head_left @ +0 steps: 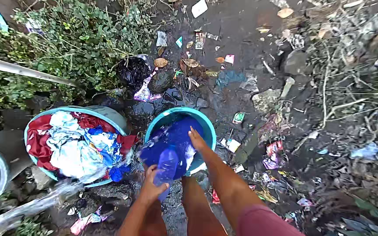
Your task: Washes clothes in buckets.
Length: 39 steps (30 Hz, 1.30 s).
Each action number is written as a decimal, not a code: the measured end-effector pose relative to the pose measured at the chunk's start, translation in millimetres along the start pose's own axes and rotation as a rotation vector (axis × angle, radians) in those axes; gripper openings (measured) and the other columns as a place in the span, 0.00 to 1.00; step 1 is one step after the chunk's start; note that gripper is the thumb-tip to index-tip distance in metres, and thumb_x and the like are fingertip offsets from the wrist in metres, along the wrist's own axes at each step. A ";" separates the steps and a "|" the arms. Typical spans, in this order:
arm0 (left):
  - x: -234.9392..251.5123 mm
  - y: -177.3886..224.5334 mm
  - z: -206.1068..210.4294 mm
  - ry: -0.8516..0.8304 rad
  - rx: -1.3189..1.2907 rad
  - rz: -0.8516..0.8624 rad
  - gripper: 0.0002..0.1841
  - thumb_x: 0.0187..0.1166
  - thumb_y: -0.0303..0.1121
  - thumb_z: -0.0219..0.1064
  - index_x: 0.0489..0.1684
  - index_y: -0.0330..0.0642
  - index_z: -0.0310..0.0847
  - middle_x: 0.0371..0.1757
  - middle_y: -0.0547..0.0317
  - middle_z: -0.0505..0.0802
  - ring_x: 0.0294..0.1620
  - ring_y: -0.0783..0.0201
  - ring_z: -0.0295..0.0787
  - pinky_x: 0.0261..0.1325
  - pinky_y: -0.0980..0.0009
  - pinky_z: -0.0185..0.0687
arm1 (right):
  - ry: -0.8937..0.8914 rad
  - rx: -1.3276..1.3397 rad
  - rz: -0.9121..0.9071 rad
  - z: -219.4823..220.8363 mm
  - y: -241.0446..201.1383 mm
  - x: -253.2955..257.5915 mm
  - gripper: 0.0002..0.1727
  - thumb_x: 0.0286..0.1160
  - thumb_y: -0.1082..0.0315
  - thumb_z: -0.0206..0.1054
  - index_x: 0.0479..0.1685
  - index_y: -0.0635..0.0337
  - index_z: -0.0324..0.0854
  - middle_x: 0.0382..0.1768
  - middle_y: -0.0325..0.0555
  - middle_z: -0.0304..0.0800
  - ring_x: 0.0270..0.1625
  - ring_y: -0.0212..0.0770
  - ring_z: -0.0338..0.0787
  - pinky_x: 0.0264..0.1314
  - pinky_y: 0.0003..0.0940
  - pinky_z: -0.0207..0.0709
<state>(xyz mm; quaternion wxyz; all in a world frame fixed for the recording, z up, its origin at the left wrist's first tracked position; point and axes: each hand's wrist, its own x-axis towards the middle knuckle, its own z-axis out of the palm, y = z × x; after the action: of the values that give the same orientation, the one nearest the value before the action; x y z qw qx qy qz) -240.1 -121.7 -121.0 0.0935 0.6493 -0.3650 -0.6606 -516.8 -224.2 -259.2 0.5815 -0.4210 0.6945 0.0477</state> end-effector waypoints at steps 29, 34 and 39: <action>221.2 1.5 49.7 -0.303 0.516 -0.207 0.49 0.56 0.47 0.88 0.80 0.30 0.70 0.78 0.32 0.78 0.82 0.43 0.72 0.85 0.47 0.65 | 0.001 0.314 -0.066 20.8 20.8 96.3 0.30 0.97 0.58 0.45 0.94 0.59 0.55 0.89 0.58 0.64 0.90 0.52 0.65 0.92 0.52 0.56; 156.6 12.9 29.7 -0.216 0.442 -0.150 0.50 0.53 0.46 0.90 0.80 0.34 0.72 0.84 0.30 0.69 0.80 0.43 0.74 0.82 0.50 0.73 | 0.570 -0.143 -0.173 -42.9 14.4 -19.8 0.26 0.88 0.57 0.55 0.79 0.61 0.77 0.71 0.65 0.84 0.76 0.66 0.80 0.82 0.66 0.67; 126.2 62.2 12.1 -0.299 0.620 -0.145 0.46 0.59 0.47 0.86 0.82 0.39 0.72 0.83 0.37 0.72 0.78 0.43 0.77 0.77 0.44 0.75 | 0.454 0.482 0.149 -40.9 73.1 -38.5 0.48 0.81 0.56 0.68 0.95 0.63 0.43 0.85 0.66 0.65 0.84 0.55 0.72 0.84 0.53 0.71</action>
<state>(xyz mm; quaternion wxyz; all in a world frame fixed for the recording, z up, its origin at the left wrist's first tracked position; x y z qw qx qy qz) -290.7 -237.3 -184.5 -0.2098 0.5673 -0.5108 -0.6110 -596.1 -179.7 -244.4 0.4900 -0.2194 0.8262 -0.1706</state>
